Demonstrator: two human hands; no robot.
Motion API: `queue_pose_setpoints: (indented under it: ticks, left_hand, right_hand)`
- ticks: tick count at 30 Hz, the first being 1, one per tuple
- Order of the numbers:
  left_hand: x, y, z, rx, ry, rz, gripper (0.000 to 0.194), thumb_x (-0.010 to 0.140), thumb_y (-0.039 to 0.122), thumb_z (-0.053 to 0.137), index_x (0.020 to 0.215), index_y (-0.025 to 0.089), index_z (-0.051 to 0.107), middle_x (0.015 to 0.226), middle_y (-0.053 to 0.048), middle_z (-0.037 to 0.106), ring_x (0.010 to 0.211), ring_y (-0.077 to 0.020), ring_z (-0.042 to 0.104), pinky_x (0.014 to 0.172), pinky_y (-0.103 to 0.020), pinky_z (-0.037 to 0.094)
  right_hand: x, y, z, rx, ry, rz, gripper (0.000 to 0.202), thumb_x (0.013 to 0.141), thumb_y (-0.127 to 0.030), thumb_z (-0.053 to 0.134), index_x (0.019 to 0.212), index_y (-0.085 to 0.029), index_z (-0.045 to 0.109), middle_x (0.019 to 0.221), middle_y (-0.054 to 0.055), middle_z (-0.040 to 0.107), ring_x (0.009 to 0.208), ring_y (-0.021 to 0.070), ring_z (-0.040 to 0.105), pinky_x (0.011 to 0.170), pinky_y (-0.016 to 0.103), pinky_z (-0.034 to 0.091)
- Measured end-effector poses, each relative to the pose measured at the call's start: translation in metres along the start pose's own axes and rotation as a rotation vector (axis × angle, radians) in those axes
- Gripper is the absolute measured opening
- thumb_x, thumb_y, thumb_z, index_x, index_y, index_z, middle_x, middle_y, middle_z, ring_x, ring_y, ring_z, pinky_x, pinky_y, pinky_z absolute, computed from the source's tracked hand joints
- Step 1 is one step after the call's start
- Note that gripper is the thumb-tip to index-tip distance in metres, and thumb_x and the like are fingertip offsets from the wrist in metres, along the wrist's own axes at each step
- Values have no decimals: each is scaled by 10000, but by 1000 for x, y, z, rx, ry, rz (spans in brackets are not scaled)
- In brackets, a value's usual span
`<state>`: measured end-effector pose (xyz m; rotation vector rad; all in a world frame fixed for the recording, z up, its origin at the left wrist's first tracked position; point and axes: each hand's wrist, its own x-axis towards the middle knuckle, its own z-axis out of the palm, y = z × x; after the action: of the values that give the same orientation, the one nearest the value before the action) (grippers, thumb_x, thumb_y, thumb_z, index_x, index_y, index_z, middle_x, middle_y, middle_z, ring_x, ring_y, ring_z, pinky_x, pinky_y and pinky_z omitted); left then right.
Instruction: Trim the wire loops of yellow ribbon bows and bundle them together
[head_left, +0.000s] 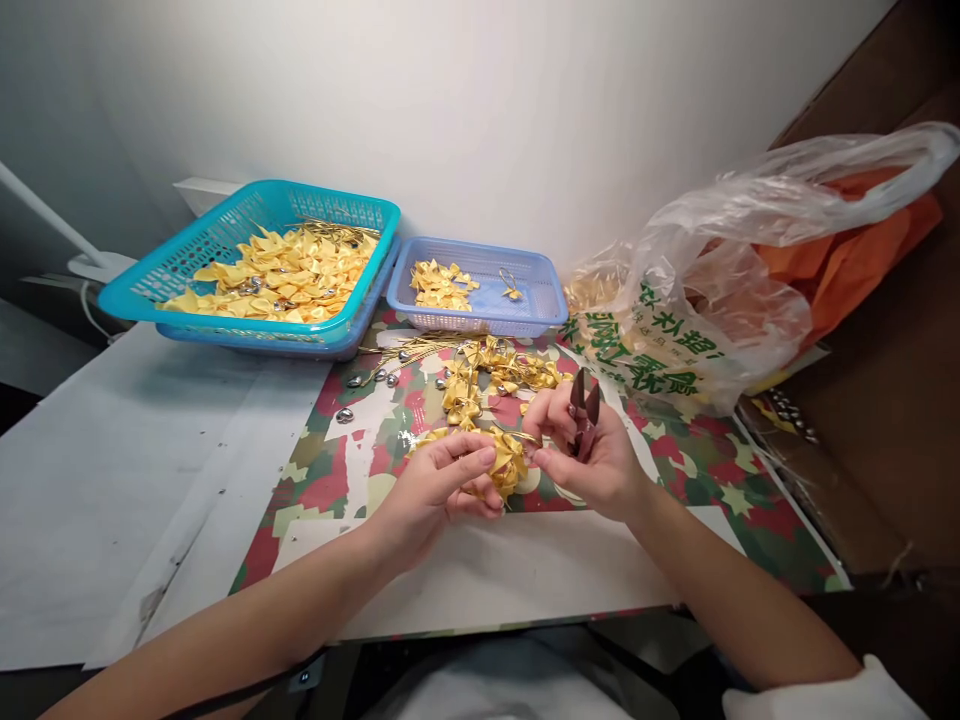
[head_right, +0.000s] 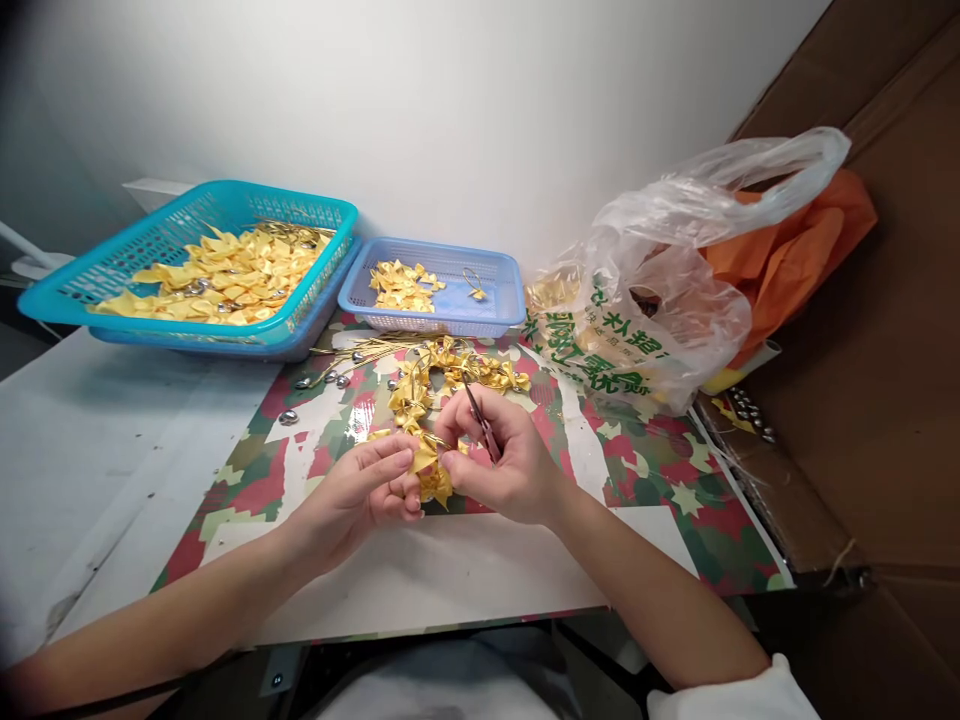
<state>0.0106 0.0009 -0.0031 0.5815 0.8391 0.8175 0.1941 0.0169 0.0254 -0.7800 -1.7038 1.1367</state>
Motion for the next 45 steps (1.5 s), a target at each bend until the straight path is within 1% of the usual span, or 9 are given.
queue_pose_setpoints:
  ticks: [8, 14, 20, 23, 25, 29, 33, 40, 45]
  left_hand:
    - [1, -1, 0, 17, 18, 8, 310, 617, 279, 865, 725, 158, 601, 561, -4, 676, 534, -120, 642, 605, -247, 559]
    - [1, -2, 0, -1, 10, 16, 312, 625, 277, 853, 718, 160, 579, 575, -10, 689, 552, -116, 649, 611, -236, 560]
    - [1, -3, 0, 3, 55, 13, 352, 619, 291, 862, 712, 172, 544, 568, 1, 682, 561, -111, 651, 612, -223, 549]
    - [1, -3, 2, -46, 80, 41, 372, 629, 252, 863, 737, 186, 513, 586, 31, 667, 564, -101, 648, 597, -206, 534]
    - [1, -4, 2, -83, 96, 61, 383, 635, 225, 864, 802, 195, 520, 634, 43, 677, 569, -91, 650, 601, -198, 535]
    - [2, -4, 2, -113, 89, 58, 423, 647, 218, 865, 949, 202, 569, 716, 22, 712, 602, -94, 666, 602, -185, 546]
    - [2, -5, -1, -149, 99, 33, 494, 628, 234, 884, 1039, 199, 613, 699, 8, 720, 640, -99, 682, 634, -178, 573]
    - [2, -3, -5, -274, 41, -18, 391, 616, 215, 883, 855, 222, 573, 644, 25, 700, 604, -86, 678, 616, -149, 569]
    - [1, -1, -5, -308, -14, -22, 353, 667, 191, 833, 871, 214, 546, 636, 23, 685, 578, -69, 647, 591, -137, 553]
  right_hand:
    - [-1, 2, -2, 52, 8, -1, 304, 797, -239, 600, 710, -242, 308, 723, -18, 515, 617, 130, 436, 573, 290, 374]
    - [-3, 11, -7, 93, 108, 57, 370, 800, -352, 651, 719, -244, 307, 738, -10, 533, 639, 143, 495, 576, 294, 419]
    - [-9, 14, -6, 236, 122, 58, 370, 831, -442, 633, 732, -243, 338, 808, 5, 569, 673, 160, 566, 612, 314, 447]
    - [-18, 19, 1, 276, 184, 99, 445, 882, -638, 472, 723, -241, 348, 701, -16, 464, 523, 122, 406, 478, 274, 322]
    - [-25, 25, 9, 139, 199, 158, 489, 908, -687, 371, 718, -236, 363, 633, -34, 382, 499, 115, 294, 459, 271, 242]
    - [-32, 37, 25, -179, 89, 176, 444, 972, -588, 343, 734, -218, 406, 607, -31, 397, 544, 126, 378, 523, 278, 282]
    - [-33, 43, 32, -241, 109, 155, 385, 1002, -505, 332, 754, -220, 405, 602, -34, 409, 534, 126, 391, 516, 270, 275]
    - [-34, 47, 37, -220, 70, 193, 366, 1023, -439, 294, 743, -223, 389, 631, -21, 435, 553, 132, 419, 526, 268, 291]
    - [-36, 47, 32, -274, 77, 118, 360, 1025, -434, 286, 779, -218, 437, 642, -17, 450, 556, 133, 430, 534, 269, 300]
